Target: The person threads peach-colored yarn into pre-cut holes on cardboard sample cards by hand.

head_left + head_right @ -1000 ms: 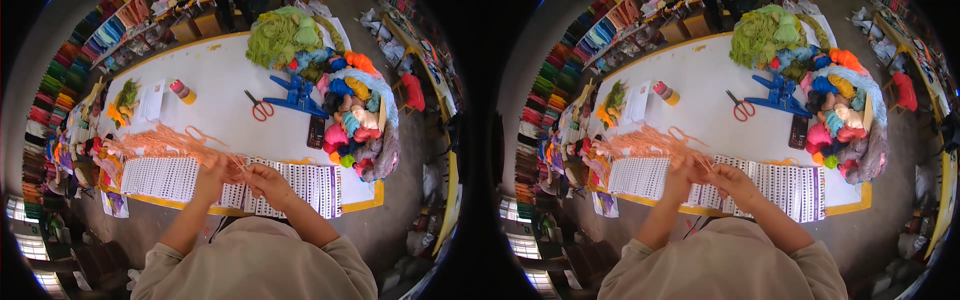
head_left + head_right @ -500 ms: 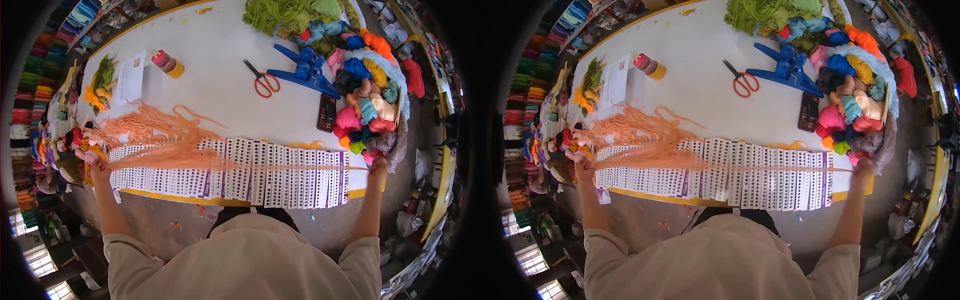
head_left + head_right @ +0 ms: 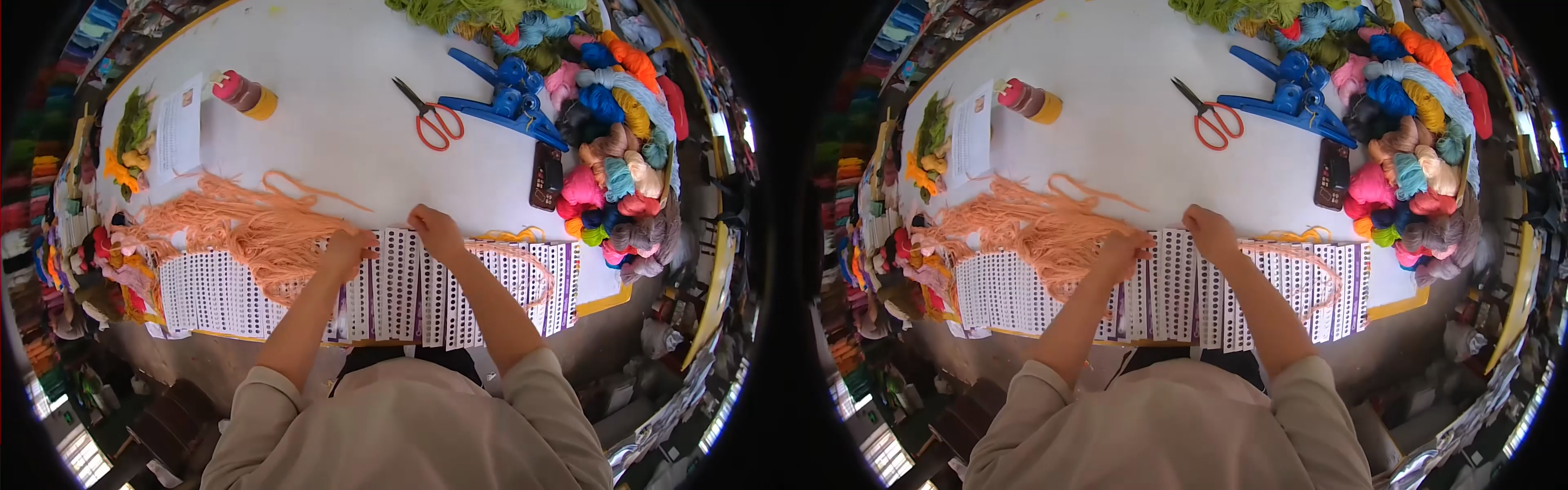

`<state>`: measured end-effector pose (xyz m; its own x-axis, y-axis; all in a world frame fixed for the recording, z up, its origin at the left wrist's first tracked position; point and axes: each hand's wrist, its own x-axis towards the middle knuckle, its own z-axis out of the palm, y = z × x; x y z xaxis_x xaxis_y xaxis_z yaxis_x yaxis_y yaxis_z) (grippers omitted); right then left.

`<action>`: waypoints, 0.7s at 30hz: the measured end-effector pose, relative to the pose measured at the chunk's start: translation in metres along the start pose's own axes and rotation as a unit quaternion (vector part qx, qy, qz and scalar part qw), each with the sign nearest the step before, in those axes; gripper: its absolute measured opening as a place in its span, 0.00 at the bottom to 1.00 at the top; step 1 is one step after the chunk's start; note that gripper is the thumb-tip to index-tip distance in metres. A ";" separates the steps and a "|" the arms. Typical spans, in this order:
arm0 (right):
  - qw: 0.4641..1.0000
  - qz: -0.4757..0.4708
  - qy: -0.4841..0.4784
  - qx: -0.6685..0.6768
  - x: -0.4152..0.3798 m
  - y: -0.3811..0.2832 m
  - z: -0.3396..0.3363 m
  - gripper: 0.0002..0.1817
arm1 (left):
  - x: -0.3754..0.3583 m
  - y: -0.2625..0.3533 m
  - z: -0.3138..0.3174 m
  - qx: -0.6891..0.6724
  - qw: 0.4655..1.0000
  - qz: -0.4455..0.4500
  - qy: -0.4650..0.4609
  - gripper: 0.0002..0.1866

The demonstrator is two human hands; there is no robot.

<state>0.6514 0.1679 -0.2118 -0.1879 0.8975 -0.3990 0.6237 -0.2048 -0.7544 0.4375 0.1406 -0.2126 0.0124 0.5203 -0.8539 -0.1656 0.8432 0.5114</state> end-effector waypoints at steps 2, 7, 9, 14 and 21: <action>0.999 0.037 -0.018 0.000 0.009 -0.001 0.014 0.08 | 0.022 -0.022 0.006 -0.001 0.997 0.073 0.008 0.07; 0.999 0.005 -0.034 -0.002 0.009 0.010 0.033 0.08 | 0.014 -0.011 0.018 0.256 0.963 0.087 0.024 0.09; 0.998 0.028 -0.051 0.015 0.007 0.008 0.031 0.08 | 0.018 -0.014 0.019 0.334 0.938 0.095 0.022 0.10; 0.997 -0.015 -0.001 0.069 0.003 0.011 0.035 0.08 | 0.028 -0.030 0.014 0.392 0.899 0.187 0.051 0.11; 0.995 0.011 -0.097 0.024 0.004 0.011 0.033 0.08 | 0.021 -0.022 0.019 0.262 0.957 0.122 0.028 0.08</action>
<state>0.6329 0.1562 -0.2390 -0.3213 0.8010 -0.5051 0.5936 -0.2453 -0.7665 0.4606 0.1352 -0.2401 -0.0185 0.7142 -0.6997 0.3608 0.6574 0.6615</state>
